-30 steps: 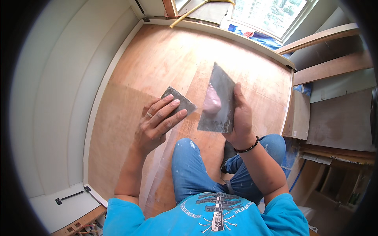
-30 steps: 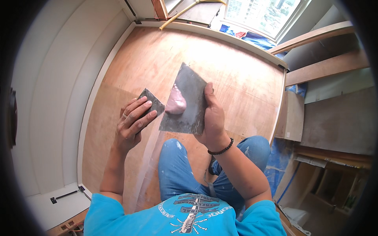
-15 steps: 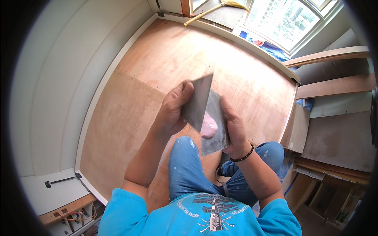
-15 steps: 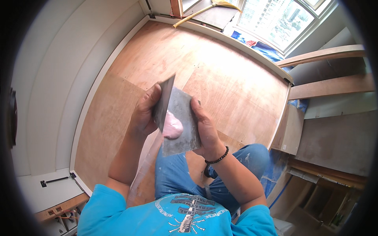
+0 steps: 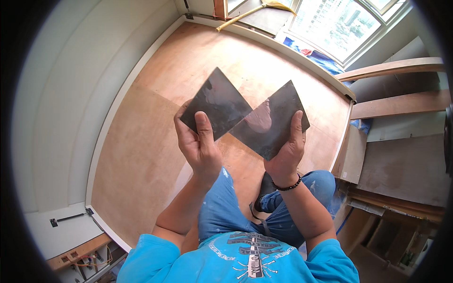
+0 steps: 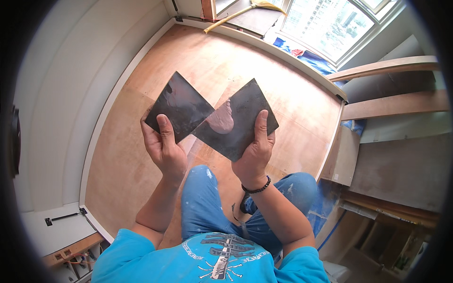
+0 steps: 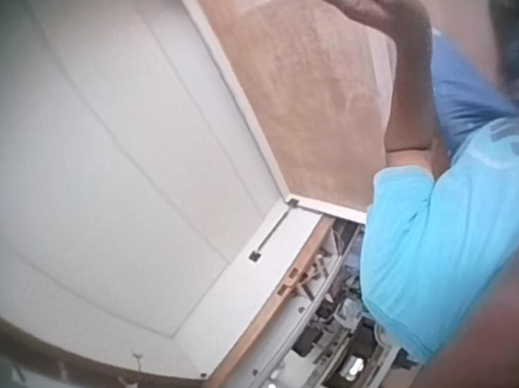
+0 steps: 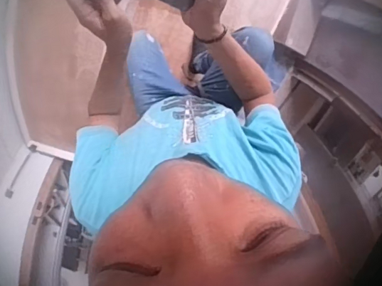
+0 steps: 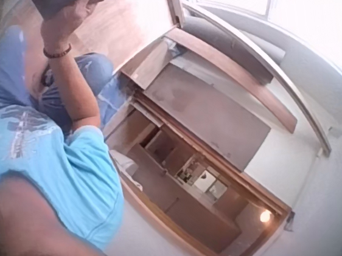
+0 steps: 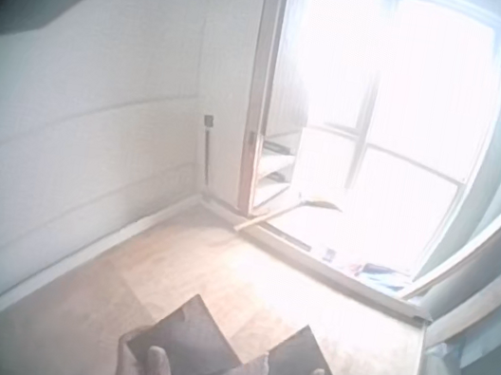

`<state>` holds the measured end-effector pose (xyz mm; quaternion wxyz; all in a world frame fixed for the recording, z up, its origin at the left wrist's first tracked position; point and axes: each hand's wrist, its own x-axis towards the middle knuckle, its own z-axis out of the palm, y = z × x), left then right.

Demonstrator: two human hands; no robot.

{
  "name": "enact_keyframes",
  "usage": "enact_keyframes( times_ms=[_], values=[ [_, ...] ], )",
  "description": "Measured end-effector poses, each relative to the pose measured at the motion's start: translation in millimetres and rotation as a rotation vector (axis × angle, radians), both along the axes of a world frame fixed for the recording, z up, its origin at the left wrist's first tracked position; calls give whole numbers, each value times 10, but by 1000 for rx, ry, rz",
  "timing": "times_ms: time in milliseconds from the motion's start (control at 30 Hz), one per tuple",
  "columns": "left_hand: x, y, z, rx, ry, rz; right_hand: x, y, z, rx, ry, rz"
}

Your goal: The person scoops pink joint compound from a container onto a taping knife and spreads it over seams on a wooden surface. They use a second knife to smooth and feather the compound along the joints.

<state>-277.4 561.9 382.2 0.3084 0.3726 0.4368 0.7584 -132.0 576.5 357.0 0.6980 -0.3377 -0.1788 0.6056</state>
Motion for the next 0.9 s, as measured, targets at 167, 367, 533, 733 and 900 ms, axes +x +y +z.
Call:
enact_keyframes(
  times_ms=[167, 367, 533, 733, 900],
  values=[
    [1, -179, -105, -57, 189, -169, -26, 43, 88, -8, 2, -106],
    [-361, -277, -343, -297, 535, -325, 233, 127, 114, 116, -154, -152],
    [-424, -250, -155, -199, -119, -317, 281, 162, 47, 190, -19, -107],
    [-143, -239, -179, -340, -196, -308, 49, 52, 98, 210, -199, 12],
    [-149, -32, -135, -238, -255, -165, -39, -121, 40, 204, -663, 302]
  ],
)
